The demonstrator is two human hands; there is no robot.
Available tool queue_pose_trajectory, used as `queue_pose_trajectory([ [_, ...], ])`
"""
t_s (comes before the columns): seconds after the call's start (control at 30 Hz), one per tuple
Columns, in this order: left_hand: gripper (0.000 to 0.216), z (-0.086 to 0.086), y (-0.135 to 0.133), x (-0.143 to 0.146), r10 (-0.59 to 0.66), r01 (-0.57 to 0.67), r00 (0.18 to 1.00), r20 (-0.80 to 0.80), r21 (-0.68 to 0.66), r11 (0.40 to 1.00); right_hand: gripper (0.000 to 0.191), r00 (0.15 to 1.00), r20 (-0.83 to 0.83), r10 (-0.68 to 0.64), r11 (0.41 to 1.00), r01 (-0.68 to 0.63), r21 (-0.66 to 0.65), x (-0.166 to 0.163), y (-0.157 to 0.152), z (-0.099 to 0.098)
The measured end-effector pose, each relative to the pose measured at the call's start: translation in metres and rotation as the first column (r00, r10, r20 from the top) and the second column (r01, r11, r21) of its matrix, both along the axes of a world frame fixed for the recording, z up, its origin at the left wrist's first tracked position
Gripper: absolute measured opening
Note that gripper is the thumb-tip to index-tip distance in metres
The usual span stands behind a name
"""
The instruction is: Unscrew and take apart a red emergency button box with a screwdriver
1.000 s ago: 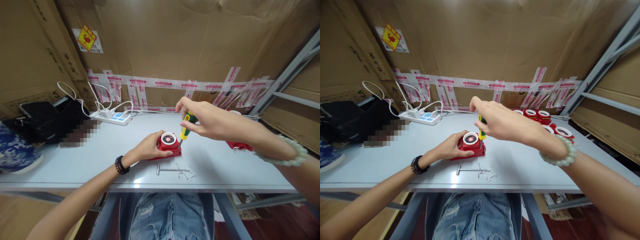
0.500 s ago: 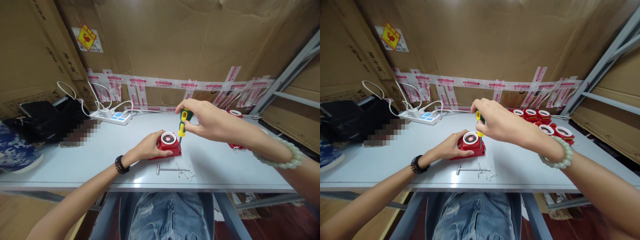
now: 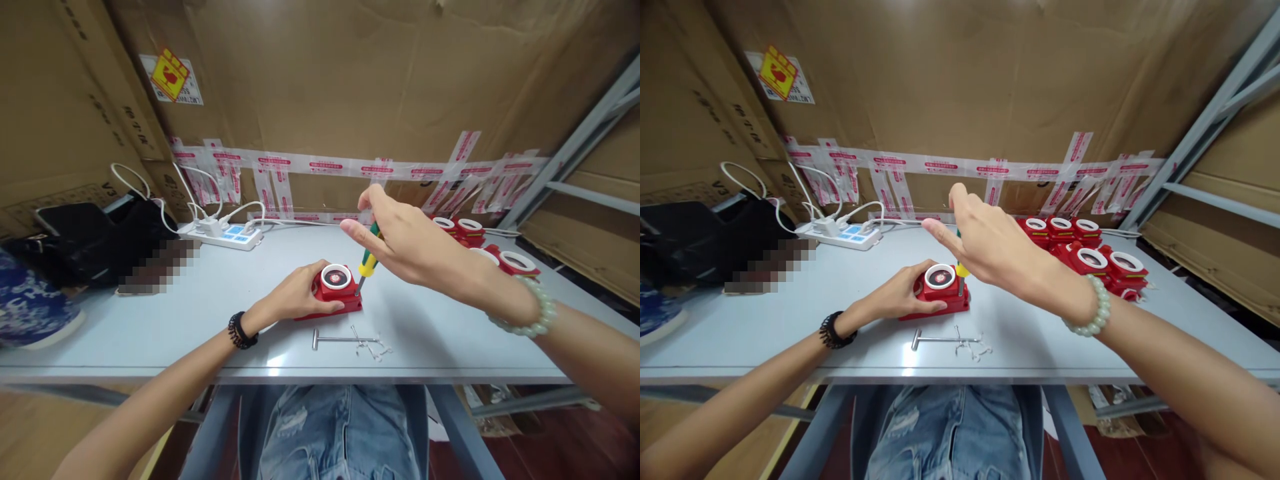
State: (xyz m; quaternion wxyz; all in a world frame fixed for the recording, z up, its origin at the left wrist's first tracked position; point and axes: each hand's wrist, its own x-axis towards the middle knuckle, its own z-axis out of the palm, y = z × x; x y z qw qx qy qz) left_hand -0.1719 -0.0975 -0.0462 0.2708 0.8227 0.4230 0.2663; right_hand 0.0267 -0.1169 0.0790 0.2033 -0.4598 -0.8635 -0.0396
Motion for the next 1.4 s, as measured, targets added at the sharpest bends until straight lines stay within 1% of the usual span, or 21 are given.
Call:
queue_pose_trajectory([
  [0.1,0.054,0.0,0.0,0.0,0.007,-0.007,1.0,-0.013,0.005,1.0,0.06,0.983,0.079,-0.168,0.98,0.157,0.124,-0.003,0.004,-0.002],
  [0.17,0.054,0.001,0.0,0.0,0.005,-0.005,1.0,-0.018,0.004,1.0,0.061,0.971,0.084,-0.224,0.961,0.206,0.184,-0.003,0.006,-0.002],
  [0.2,0.054,0.001,0.0,0.0,0.005,-0.005,1.0,-0.021,0.003,1.0,0.058,0.971,0.087,-0.222,0.961,0.203,0.189,-0.001,0.007,-0.001],
  [0.27,0.054,0.001,-0.001,0.0,0.005,-0.005,1.0,-0.028,0.003,1.0,0.047,0.982,0.1,-0.157,0.98,0.143,0.135,0.003,0.006,0.002],
  [0.33,0.054,0.001,-0.001,0.0,0.006,-0.006,1.0,-0.028,0.006,1.0,0.036,0.994,0.101,-0.038,0.999,0.036,0.025,0.009,0.004,0.008],
  [0.4,0.053,0.001,0.0,0.0,0.006,-0.006,1.0,-0.023,0.003,1.0,0.031,0.994,0.082,0.066,0.996,-0.06,-0.07,0.013,0.001,0.012],
  [0.47,0.053,0.0,0.0,0.0,0.004,-0.004,1.0,-0.015,-0.004,1.0,0.028,0.989,0.078,0.124,0.986,-0.114,-0.122,0.015,-0.002,0.012],
  [0.53,0.053,0.0,0.0,0.0,0.0,0.0,1.0,-0.003,-0.009,1.0,0.025,0.989,0.081,0.125,0.987,-0.116,-0.11,0.013,-0.002,0.009],
  [0.63,0.052,-0.001,0.0,0.0,-0.007,0.007,1.0,0.011,-0.007,1.0,0.023,0.996,0.063,0.063,0.998,-0.062,-0.031,0.009,-0.001,0.003],
  [0.67,0.052,-0.001,0.0,0.0,-0.008,0.008,1.0,0.009,-0.007,1.0,0.021,0.997,0.046,0.056,0.998,-0.054,-0.024,0.008,-0.001,0.001],
  [0.73,0.053,0.0,0.0,0.001,-0.006,0.006,1.0,-0.003,-0.004,1.0,0.018,0.996,0.01,0.086,0.995,-0.085,-0.06,0.007,0.0,0.002],
  [0.87,0.057,0.0,0.0,0.0,0.006,-0.006,1.0,-0.012,0.004,1.0,0.028,0.99,-0.054,0.131,0.98,-0.138,-0.141,0.008,-0.003,0.008],
  [0.93,0.057,0.0,0.001,0.0,0.004,-0.004,1.0,-0.002,-0.003,1.0,0.023,0.99,-0.06,0.124,0.978,-0.132,-0.162,0.007,-0.004,0.009],
  [1.0,0.054,0.0,0.001,0.0,-0.005,0.006,1.0,0.01,-0.01,1.0,0.014,0.992,-0.07,0.109,0.979,-0.119,-0.163,0.004,-0.004,0.006],
  [1.1,0.053,0.0,0.001,0.0,-0.001,0.001,1.0,0.002,0.002,1.0,0.016,0.99,-0.113,0.084,0.985,-0.1,-0.14,0.002,-0.001,0.002],
  [1.17,0.055,0.0,0.001,0.0,0.009,-0.009,1.0,-0.014,0.013,1.0,0.011,0.981,-0.16,0.106,0.98,-0.13,-0.151,0.002,0.002,0.0],
  [1.27,0.056,0.0,0.001,0.0,0.007,-0.006,1.0,-0.024,0.015,1.0,0.015,0.964,-0.226,0.138,0.963,-0.184,-0.196,0.005,0.004,0.0],
  [1.33,0.056,0.0,0.001,0.0,0.001,-0.001,1.0,-0.016,0.013,1.0,0.014,0.968,-0.22,0.122,0.966,-0.166,-0.196,0.006,0.004,0.0],
  [1.4,0.055,0.0,0.001,0.0,-0.003,0.003,1.0,-0.005,0.012,1.0,0.012,0.98,-0.179,0.085,0.98,-0.114,-0.161,0.004,0.003,0.0],
])
